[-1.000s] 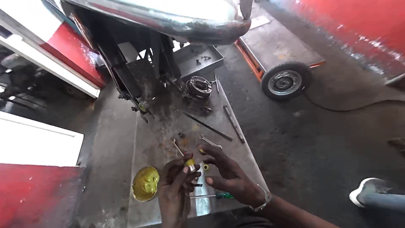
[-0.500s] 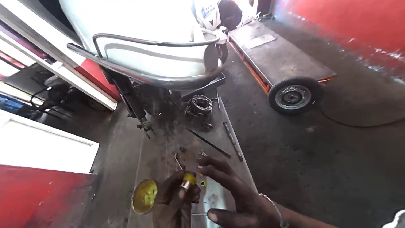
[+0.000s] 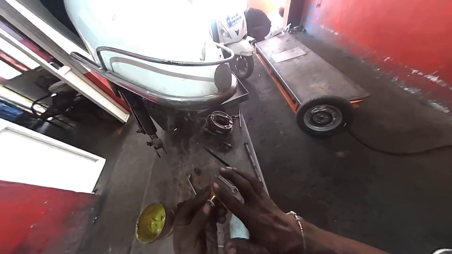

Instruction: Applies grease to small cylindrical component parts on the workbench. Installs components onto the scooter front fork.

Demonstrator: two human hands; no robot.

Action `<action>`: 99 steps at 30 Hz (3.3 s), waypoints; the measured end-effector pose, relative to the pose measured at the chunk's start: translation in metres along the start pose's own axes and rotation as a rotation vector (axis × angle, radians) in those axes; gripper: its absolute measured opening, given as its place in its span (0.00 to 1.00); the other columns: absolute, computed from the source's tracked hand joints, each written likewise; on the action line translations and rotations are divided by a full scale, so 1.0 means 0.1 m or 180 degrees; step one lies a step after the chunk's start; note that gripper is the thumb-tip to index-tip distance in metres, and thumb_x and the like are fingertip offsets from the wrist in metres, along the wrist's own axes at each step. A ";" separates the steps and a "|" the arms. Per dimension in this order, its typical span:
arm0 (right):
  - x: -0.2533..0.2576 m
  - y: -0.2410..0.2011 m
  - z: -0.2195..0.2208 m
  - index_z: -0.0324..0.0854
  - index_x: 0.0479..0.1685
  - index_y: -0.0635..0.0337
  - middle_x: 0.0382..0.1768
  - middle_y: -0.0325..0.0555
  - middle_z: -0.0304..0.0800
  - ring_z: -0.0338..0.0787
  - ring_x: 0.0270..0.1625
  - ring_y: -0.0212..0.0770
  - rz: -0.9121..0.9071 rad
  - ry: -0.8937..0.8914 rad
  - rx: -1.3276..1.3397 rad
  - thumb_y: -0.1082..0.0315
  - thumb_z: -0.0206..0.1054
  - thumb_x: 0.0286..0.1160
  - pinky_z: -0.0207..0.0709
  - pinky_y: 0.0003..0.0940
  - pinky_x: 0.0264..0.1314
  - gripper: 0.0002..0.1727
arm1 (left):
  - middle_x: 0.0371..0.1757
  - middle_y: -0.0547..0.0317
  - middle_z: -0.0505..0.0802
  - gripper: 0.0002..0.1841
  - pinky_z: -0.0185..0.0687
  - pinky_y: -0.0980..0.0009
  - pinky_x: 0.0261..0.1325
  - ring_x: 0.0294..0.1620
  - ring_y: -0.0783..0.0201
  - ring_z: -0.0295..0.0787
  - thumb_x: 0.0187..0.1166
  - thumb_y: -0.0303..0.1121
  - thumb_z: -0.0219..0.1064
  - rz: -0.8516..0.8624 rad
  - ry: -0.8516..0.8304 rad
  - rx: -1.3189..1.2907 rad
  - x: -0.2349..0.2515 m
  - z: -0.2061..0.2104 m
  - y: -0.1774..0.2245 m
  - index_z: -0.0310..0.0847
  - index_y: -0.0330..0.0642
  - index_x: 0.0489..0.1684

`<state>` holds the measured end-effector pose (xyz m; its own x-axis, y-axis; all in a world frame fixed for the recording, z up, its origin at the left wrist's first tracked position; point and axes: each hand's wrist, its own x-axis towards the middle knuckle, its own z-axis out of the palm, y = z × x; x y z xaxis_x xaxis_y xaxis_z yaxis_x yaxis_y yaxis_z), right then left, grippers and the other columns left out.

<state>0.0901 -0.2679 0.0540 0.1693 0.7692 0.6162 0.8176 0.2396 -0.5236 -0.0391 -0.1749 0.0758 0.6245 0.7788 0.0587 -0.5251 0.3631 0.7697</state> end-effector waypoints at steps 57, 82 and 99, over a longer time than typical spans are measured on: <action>0.00 0.26 -0.01 0.75 0.81 0.39 0.88 0.45 0.61 0.50 0.93 0.44 -0.0129 0.0176 0.1721 0.31 0.48 0.84 0.47 0.45 0.94 0.35 | 0.38 0.48 0.97 0.10 0.93 0.73 0.39 0.34 0.64 0.96 0.77 0.30 0.70 -0.0995 0.0050 -0.0500 0.00 0.07 0.25 0.95 0.35 0.46; -0.20 0.14 0.03 0.83 0.71 0.35 0.86 0.37 0.65 0.56 0.91 0.38 0.0130 0.0470 0.2202 0.32 0.43 0.86 0.54 0.40 0.91 0.32 | 0.32 0.48 0.95 0.06 0.91 0.73 0.32 0.28 0.64 0.94 0.73 0.28 0.69 -0.1161 0.0421 -0.0785 -0.01 0.04 0.22 0.91 0.37 0.33; -0.19 0.32 0.12 0.72 0.84 0.35 0.87 0.37 0.62 0.55 0.91 0.38 0.0200 0.0385 0.1964 0.31 0.43 0.86 0.51 0.42 0.92 0.35 | 0.32 0.46 0.93 0.12 0.93 0.67 0.33 0.26 0.59 0.93 0.78 0.24 0.55 -0.1273 0.1078 -0.0744 0.09 0.24 0.11 0.87 0.35 0.35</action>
<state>0.1065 -0.2681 0.0182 0.2973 0.7290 0.6165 0.3420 0.5215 -0.7817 -0.0254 -0.1759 0.1001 0.6011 0.6639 -0.4448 -0.4239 0.7367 0.5268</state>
